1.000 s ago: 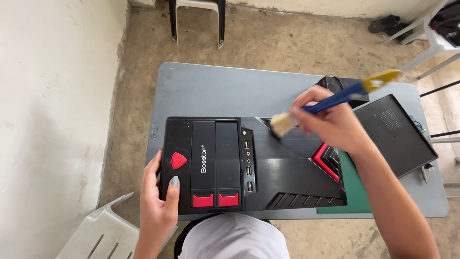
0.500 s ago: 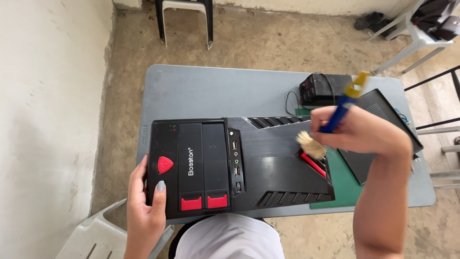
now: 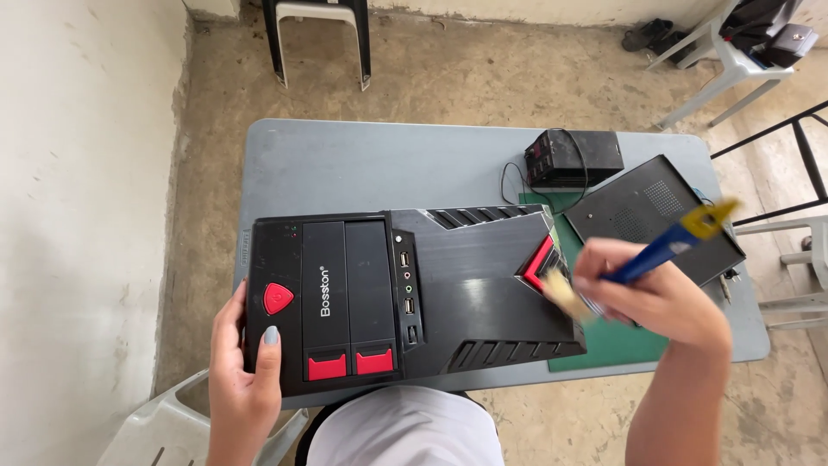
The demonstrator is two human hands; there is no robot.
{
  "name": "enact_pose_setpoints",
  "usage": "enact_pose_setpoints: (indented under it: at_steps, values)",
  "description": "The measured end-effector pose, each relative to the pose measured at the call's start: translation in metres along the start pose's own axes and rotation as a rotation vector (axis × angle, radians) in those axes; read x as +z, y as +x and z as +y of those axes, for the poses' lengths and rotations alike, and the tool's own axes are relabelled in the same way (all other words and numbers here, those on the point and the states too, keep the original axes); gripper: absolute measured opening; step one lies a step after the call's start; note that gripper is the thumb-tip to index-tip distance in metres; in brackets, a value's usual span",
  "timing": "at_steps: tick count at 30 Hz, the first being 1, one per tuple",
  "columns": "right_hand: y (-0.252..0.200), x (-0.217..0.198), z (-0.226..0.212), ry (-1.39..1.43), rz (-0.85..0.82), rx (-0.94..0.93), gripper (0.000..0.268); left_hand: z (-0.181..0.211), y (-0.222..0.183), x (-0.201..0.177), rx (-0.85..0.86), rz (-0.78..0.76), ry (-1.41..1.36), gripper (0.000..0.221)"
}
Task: Final assembly of a desktop computer including internal cable connections, closing the case, and cleaning the exterior with a brush.
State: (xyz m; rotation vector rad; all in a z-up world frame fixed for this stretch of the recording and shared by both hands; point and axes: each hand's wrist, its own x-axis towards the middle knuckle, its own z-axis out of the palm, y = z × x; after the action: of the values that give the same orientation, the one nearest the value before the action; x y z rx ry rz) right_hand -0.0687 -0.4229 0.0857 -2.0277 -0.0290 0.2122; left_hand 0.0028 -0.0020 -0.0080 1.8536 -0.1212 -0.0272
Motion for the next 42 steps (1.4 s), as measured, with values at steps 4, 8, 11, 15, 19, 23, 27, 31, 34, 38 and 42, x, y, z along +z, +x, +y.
enact_pose_setpoints:
  at_steps: [4,8,11,15,19,23,27,31,34,38,42]
  values:
    - [-0.029,-0.017,0.039,0.174,-0.048,0.092,0.030,0.004,-0.003,-0.002,-0.085,-0.020,-0.058,0.063]
    - [-0.040,0.003,0.105,0.307,0.381,-0.005,0.038,-0.036,-0.010,-0.002,0.281,-0.055,-0.204,0.091]
    - [-0.054,0.040,0.179,0.456,0.606,0.036,0.026,-0.086,-0.019,-0.001,0.392,-0.083,-0.095,0.106]
    - [-0.081,0.114,0.264,0.567,0.847,0.303,0.029,-0.169,-0.043,0.006,0.028,-0.179,0.185,0.082]
    - [-0.105,0.197,0.338,0.751,0.981,0.360,0.013,-0.205,-0.050,0.010,0.091,-0.178,0.283,0.076]
    - [-0.092,0.230,0.297,0.607,0.837,0.289,0.039,-0.213,-0.050,0.012,0.001,-0.252,0.274,0.072]
    - [-0.071,0.245,0.293,0.275,0.923,0.221,0.046,-0.240,-0.053,0.012,-0.166,-0.300,0.325,0.073]
    - [-0.061,0.249,0.309,0.134,1.039,0.324,0.034,-0.242,-0.050,0.017,-0.137,-0.294,0.287,0.067]
    - [-0.054,0.248,0.313,0.067,1.039,0.270,0.029,-0.252,-0.044,0.021,0.137,-0.270,0.218,0.065]
    - [-0.047,0.247,0.314,-0.040,1.006,0.143,0.020,-0.300,-0.049,0.031,0.109,-0.274,0.296,0.061]
    - [-0.041,0.249,0.311,-0.002,0.987,0.056,0.017,-0.331,-0.051,0.041,0.128,-0.192,0.260,0.063]
